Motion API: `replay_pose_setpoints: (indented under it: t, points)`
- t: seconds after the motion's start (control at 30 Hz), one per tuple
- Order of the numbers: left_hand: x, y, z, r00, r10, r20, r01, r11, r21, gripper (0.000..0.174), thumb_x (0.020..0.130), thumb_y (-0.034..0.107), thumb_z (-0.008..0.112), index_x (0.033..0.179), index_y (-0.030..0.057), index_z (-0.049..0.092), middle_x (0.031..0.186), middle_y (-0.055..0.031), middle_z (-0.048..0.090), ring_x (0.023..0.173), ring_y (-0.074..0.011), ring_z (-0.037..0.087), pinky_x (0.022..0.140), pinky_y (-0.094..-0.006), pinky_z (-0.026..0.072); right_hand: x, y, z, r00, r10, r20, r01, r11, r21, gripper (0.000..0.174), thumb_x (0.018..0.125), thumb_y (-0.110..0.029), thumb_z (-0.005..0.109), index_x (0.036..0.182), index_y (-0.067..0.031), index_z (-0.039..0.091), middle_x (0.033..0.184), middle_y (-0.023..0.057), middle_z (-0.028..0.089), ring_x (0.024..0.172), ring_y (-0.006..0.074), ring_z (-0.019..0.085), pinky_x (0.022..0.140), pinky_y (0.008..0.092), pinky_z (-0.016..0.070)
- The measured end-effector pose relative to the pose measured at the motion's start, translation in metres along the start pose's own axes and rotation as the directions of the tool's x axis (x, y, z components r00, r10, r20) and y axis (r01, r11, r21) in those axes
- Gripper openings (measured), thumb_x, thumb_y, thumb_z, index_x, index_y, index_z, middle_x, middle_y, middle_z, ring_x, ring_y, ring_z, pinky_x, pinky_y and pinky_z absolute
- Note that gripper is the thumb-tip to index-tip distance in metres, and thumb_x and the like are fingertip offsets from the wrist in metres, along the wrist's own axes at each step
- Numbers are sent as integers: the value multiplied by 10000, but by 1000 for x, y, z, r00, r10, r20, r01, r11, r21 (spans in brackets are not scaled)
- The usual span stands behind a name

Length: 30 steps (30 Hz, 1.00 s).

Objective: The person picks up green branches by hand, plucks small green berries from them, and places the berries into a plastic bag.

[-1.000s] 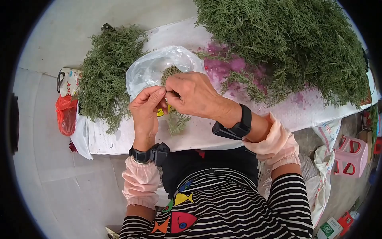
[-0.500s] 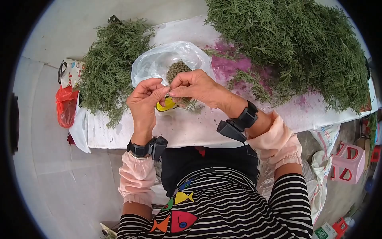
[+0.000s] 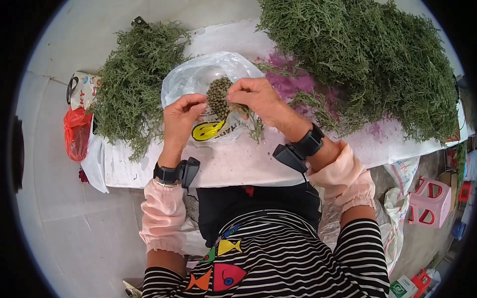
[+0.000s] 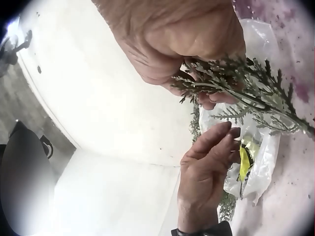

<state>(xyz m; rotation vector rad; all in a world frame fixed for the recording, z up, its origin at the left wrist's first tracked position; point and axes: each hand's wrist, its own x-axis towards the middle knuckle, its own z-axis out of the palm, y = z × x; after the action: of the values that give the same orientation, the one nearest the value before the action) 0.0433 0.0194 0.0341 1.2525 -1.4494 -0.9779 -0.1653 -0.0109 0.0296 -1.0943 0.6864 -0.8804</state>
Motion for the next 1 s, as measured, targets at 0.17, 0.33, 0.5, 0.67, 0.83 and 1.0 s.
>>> replay_pose_setpoints:
  t: [0.17, 0.33, 0.5, 0.67, 0.83, 1.0]
  points:
    - [0, -6, 16, 972, 186, 145, -230, 878, 419, 176, 714, 12, 645, 890, 7, 650, 769, -75, 598, 636, -171, 578, 581, -267, 459, 6, 8, -5, 999, -9, -36, 9, 1000, 4, 81, 823, -66, 598, 864, 3, 596, 736, 53, 601, 588, 77, 527, 443, 217, 408]
    - [6, -4, 20, 946, 185, 267, -313, 738, 597, 191, 686, 16, 642, 874, -16, 640, 772, -132, 562, 668, -255, 587, 611, -306, 455, 6, 10, -6, 999, -16, -41, 15, 1000, -20, 80, 826, -64, 591, 873, 1, 590, 735, 50, 599, 593, 74, 524, 441, 214, 405]
    - [6, -5, 16, 956, 127, 266, -257, 803, 538, 136, 686, 17, 626, 818, -12, 638, 794, -146, 563, 671, -292, 583, 609, -328, 455, 7, 11, -6, 999, -24, -35, 23, 1000, -13, 76, 827, -66, 589, 873, -5, 591, 740, 43, 601, 595, 70, 523, 441, 212, 403]
    - [8, -7, 17, 961, 109, 255, -231, 822, 520, 107, 687, 25, 624, 786, -15, 629, 781, -144, 552, 668, -287, 584, 610, -334, 454, 6, 10, -6, 999, 3, -52, -4, 1000, -11, 78, 831, -69, 584, 883, -11, 592, 749, 36, 602, 593, 67, 518, 441, 214, 398]
    - [8, -2, 17, 949, 95, 301, -264, 759, 595, 103, 694, 27, 623, 782, -26, 619, 763, -135, 544, 656, -271, 577, 604, -323, 452, 7, 9, -8, 999, 15, -42, -15, 1000, 14, 90, 836, -79, 582, 897, -13, 591, 754, 34, 603, 589, 65, 515, 449, 214, 396]
    - [10, -6, 13, 950, 91, 297, -245, 807, 537, 109, 691, 30, 627, 782, -30, 620, 749, -126, 533, 647, -253, 570, 597, -317, 446, 7, 10, -6, 997, 48, -58, -45, 997, 58, 110, 841, -95, 582, 915, -15, 588, 760, 41, 604, 585, 70, 515, 460, 213, 394]
